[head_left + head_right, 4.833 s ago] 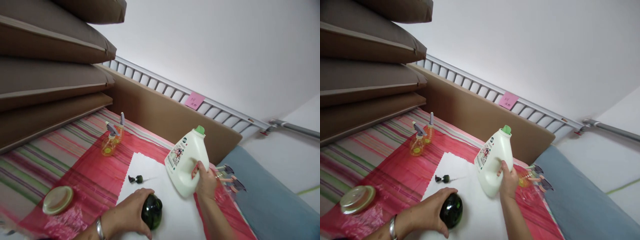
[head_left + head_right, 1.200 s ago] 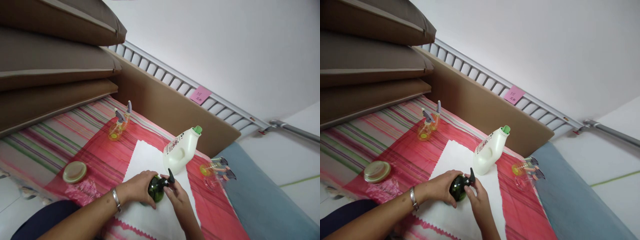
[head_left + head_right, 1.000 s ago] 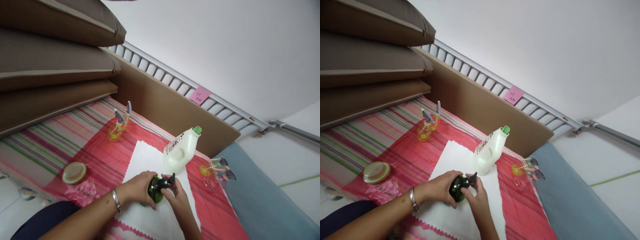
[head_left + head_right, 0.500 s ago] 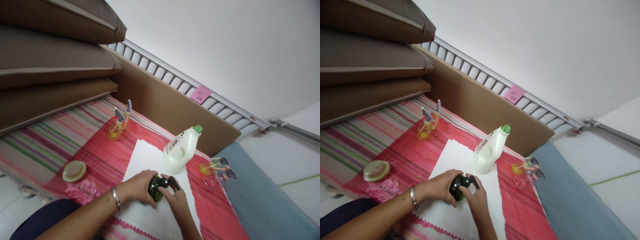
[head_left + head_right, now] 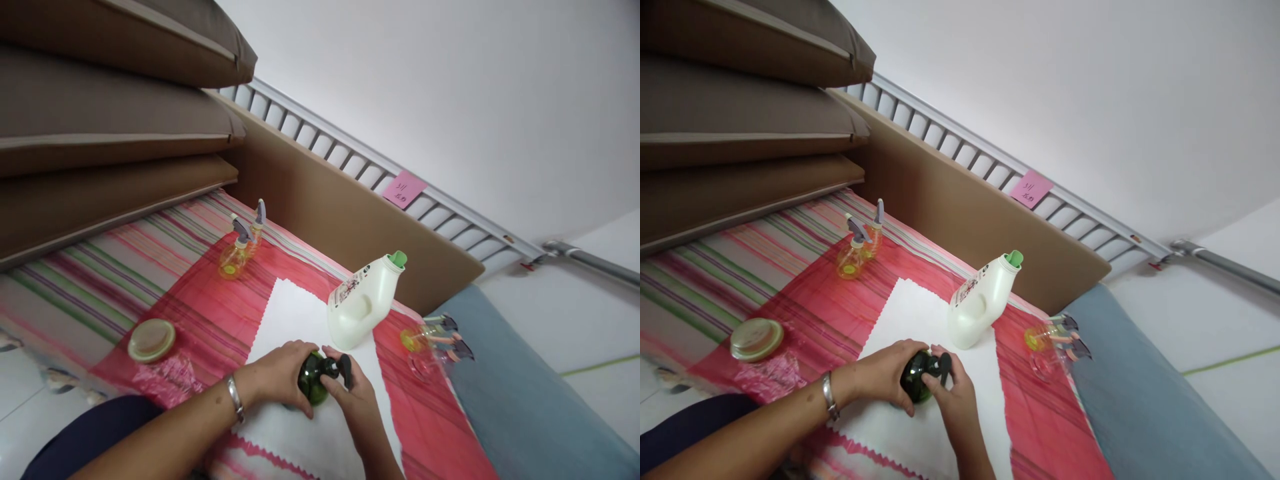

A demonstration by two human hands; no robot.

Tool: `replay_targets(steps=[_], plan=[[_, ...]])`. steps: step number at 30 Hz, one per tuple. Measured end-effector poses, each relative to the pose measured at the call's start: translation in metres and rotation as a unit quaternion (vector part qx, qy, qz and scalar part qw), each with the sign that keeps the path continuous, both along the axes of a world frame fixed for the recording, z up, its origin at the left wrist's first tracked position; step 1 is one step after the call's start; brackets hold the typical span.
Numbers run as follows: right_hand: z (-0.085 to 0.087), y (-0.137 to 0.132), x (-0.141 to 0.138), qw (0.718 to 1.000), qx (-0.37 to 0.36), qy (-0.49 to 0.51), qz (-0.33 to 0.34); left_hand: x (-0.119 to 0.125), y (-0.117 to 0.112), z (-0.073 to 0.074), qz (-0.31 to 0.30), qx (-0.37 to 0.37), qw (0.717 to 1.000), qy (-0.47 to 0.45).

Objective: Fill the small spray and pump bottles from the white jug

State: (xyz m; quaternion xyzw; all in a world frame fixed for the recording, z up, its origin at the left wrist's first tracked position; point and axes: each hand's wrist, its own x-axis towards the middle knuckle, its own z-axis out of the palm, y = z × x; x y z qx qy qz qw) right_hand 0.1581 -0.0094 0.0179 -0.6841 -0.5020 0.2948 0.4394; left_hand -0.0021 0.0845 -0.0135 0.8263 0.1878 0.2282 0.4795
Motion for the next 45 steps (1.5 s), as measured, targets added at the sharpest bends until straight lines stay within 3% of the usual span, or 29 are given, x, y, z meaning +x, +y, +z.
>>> replay_targets(steps=[3, 6, 10, 15, 19, 23, 28, 32, 36, 40, 45], plan=[[0.003, 0.0, -0.001, 0.999, 0.013, -0.028, -0.019, -0.001, -0.001, 0.001, 0.007, -0.003, 1.0, 0.018], [0.007, 0.001, -0.003, 1.0, 0.012, -0.023, 0.014, 0.0, -0.001, 0.001, 0.011, -0.005, 1.0, 0.016], [0.011, 0.001, -0.007, 0.995, -0.015, -0.09, -0.03, 0.0, -0.001, 0.0, 0.005, 0.005, 1.0, 0.005], [0.012, 0.0, -0.006, 0.996, -0.021, -0.087, 0.017, 0.0, -0.001, 0.0, 0.008, 0.006, 1.0, 0.005], [0.01, 0.0, -0.007, 0.983, -0.036, -0.174, -0.049, 0.001, -0.001, -0.002, 0.011, 0.007, 1.0, 0.008], [0.007, 0.0, -0.007, 0.993, -0.001, -0.121, 0.002, 0.001, -0.001, -0.002, 0.007, 0.006, 1.0, 0.001], [0.007, 0.0, -0.005, 0.988, -0.028, -0.145, -0.037, 0.001, 0.0, -0.003, 0.012, 0.002, 1.0, 0.005], [0.01, -0.001, -0.004, 0.996, -0.004, -0.092, 0.004, 0.001, 0.0, -0.003, 0.006, 0.002, 1.0, 0.003], [0.014, -0.001, -0.006, 0.99, -0.025, -0.128, -0.049, 0.001, 0.0, -0.002, 0.011, -0.001, 1.0, 0.014], [0.016, 0.0, -0.009, 0.997, -0.008, -0.08, -0.013, 0.001, -0.001, -0.001, 0.008, -0.003, 1.0, 0.01], [0.014, 0.002, -0.011, 0.991, -0.021, -0.103, -0.078, 0.0, -0.001, 0.0, 0.014, -0.006, 1.0, 0.011]])
